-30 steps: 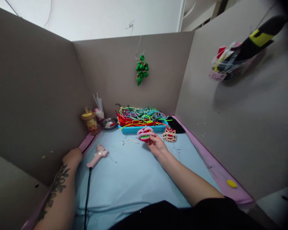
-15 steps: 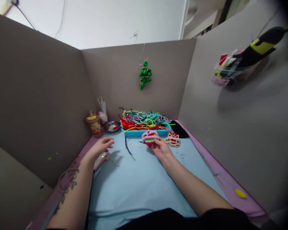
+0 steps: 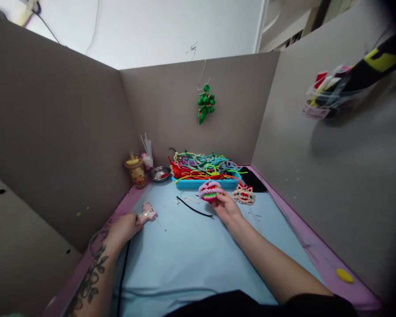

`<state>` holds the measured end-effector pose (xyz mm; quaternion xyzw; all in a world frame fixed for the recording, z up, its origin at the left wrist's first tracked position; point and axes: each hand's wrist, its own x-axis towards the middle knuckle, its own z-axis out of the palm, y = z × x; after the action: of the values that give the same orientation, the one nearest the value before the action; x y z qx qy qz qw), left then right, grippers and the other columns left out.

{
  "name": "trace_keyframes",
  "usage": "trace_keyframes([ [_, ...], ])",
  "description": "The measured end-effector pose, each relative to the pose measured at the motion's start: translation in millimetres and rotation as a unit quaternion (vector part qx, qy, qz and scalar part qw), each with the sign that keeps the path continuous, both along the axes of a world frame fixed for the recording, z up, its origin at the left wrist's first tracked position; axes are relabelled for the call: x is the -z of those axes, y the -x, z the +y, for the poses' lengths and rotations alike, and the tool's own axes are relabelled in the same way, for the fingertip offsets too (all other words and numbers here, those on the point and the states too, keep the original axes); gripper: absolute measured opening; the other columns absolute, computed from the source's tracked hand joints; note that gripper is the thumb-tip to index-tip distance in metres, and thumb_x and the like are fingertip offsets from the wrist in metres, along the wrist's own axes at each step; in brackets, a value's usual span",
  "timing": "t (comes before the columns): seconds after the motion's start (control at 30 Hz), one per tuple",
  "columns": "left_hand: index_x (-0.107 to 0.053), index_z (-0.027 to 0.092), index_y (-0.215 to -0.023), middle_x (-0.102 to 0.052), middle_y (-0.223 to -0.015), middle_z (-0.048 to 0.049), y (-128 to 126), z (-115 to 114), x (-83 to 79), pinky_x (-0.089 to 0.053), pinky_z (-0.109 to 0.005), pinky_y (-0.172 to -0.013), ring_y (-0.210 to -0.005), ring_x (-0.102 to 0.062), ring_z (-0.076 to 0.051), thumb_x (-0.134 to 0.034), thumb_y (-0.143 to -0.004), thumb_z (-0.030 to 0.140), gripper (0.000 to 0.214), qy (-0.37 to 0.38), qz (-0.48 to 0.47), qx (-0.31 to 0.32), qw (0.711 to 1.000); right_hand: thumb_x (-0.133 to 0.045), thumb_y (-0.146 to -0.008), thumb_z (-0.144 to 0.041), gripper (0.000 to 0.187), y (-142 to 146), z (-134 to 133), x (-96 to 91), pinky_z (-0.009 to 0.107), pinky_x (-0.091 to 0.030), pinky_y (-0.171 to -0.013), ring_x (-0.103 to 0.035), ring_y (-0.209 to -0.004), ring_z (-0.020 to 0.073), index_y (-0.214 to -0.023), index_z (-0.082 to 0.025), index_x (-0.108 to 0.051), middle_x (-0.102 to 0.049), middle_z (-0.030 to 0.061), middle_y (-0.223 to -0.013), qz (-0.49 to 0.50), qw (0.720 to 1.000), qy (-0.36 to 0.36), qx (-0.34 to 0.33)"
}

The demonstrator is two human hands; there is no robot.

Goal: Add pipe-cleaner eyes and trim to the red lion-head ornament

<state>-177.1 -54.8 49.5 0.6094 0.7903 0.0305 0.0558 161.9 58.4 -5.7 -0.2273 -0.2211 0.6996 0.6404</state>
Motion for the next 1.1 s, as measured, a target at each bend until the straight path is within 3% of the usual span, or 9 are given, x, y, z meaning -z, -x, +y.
trace_keyframes([
  [0.23, -0.062, 0.013, -0.098, -0.066, -0.1, -0.017, 35.0, -8.6, -13.1, -0.044, -0.034, -0.068, -0.091, -0.062, -0.033, -0.05, -0.077, 0.045, 0.04, 0.044, 0.078, -0.085, 0.992, -0.069, -0.06, -0.004, 0.032, 2.0, -2.7, -5.7, 0.023, -0.052, -0.058, -0.062, -0.068, 0.0124, -0.086, -0.022, -0.061, -0.065, -0.0018, -0.08, 0.015, 1.0, 0.023, -0.001],
  [0.33, -0.057, 0.009, -0.105, -0.06, -0.111, -0.0221, 12.0, -0.3, -23.8, -0.044, -0.04, -0.075, -0.099, -0.058, -0.035, -0.047, -0.081, 0.044, 0.043, -0.07, 0.081, -0.073, 0.992, -0.069, -0.061, -0.005, 0.035, 3.7, -6.9, -10.2, 0.023, -0.05, -0.058, -0.061, -0.068, 0.012, -0.09, -0.023, -0.061, -0.064, -0.0031, -0.081, 0.014, 1.0, 0.005, -0.022],
  [0.43, -0.056, 0.014, -0.11, -0.06, -0.115, -0.0151, -44.5, 17.4, -29.9, -0.044, -0.036, -0.085, -0.098, -0.059, -0.025, -0.052, -0.08, 0.035, 0.037, -0.12, -0.13, 0.064, 0.982, -0.07, -0.064, -0.009, 0.036, 4.5, -11.9, -16.6, 0.023, -0.05, -0.061, -0.062, -0.071, 0.0115, -0.094, -0.025, -0.059, -0.064, -0.0039, -0.086, 0.019, 0.998, -0.035, -0.058],
  [0.5, -0.059, 0.016, -0.106, -0.063, -0.11, -0.0118, -90.8, 29.7, -27.9, -0.045, -0.034, -0.083, -0.095, -0.06, -0.024, -0.06, -0.076, 0.036, 0.036, -0.075, -0.317, 0.162, 0.932, -0.07, -0.064, -0.011, 0.036, 4.7, -15.0, -21.4, 0.023, -0.049, -0.063, -0.062, -0.072, 0.0113, -0.094, -0.027, -0.059, -0.064, -0.0049, -0.086, 0.019, 0.996, -0.059, -0.071],
  [0.57, -0.061, 0.018, -0.106, -0.063, -0.112, -0.0113, -133.9, 40.8, -20.2, -0.046, -0.034, -0.082, -0.098, -0.06, -0.025, -0.073, -0.063, 0.032, 0.046, -0.021, -0.502, 0.199, 0.841, -0.07, -0.064, -0.012, 0.036, 5.1, -17.8, -25.7, 0.023, -0.049, -0.062, -0.062, -0.072, 0.0113, -0.094, -0.027, -0.058, -0.064, -0.0056, -0.083, 0.02, 0.994, -0.071, -0.076],
  [0.7, -0.065, 0.02, -0.102, -0.064, -0.112, -0.0087, -187.1, 58.8, 6.8, -0.045, -0.029, -0.078, -0.098, -0.059, -0.021, -0.078, -0.06, 0.026, 0.044, 0.007, -0.777, 0.149, 0.611, -0.071, -0.062, -0.011, 0.037, 8.9, -23.4, -30.2, 0.02, -0.046, -0.057, -0.06, -0.068, 0.0108, -0.094, -0.026, -0.059, -0.064, -0.0049, -0.081, 0.022, 0.993, -0.072, -0.086],
  [0.8, -0.065, 0.02, -0.093, -0.067, -0.102, -0.0043, -194.6, 66.7, 26.3, -0.044, -0.026, -0.08, -0.095, -0.06, -0.017, -0.08, -0.059, 0.024, 0.038, -0.036, -0.856, 0.079, 0.51, -0.071, -0.059, -0.011, 0.042, 13.8, -25.8, -27.1, 0.019, -0.043, -0.053, -0.059, -0.066, 0.0103, -0.097, -0.025, -0.058, -0.064, -0.0045, -0.08, 0.003, 0.992, -0.062, -0.106],
  [1.0, -0.063, 0.021, -0.096, -0.068, -0.103, -0.0046, -178.4, 70.6, 39.9, -0.044, -0.024, -0.079, -0.106, -0.058, -0.02, -0.077, -0.066, 0.025, 0.033, -0.071, -0.859, 0.043, 0.504, -0.072, -0.059, -0.018, 0.04, 14.0, -20.4, -14.2, 0.019, -0.037, -0.049, -0.057, -0.066, 0.0114, -0.096, -0.024, -0.057, -0.063, -0.0029, -0.085, -0.165, 0.986, -0.006, 0.013],
  [1.1, -0.062, 0.021, -0.097, -0.068, -0.103, -0.0048, -175.3, 71.5, 41.3, -0.044, -0.025, -0.079, -0.107, -0.058, -0.02, -0.077, -0.065, 0.026, 0.036, -0.065, -0.862, 0.048, 0.501, -0.065, -0.071, -0.034, 0.017, 8.1, -20.7, -17.5, 0.022, -0.038, -0.054, -0.053, -0.066, 0.0132, -0.073, -0.019, -0.057, -0.059, -0.0009, -0.072, -0.318, 0.935, -0.095, 0.129],
])
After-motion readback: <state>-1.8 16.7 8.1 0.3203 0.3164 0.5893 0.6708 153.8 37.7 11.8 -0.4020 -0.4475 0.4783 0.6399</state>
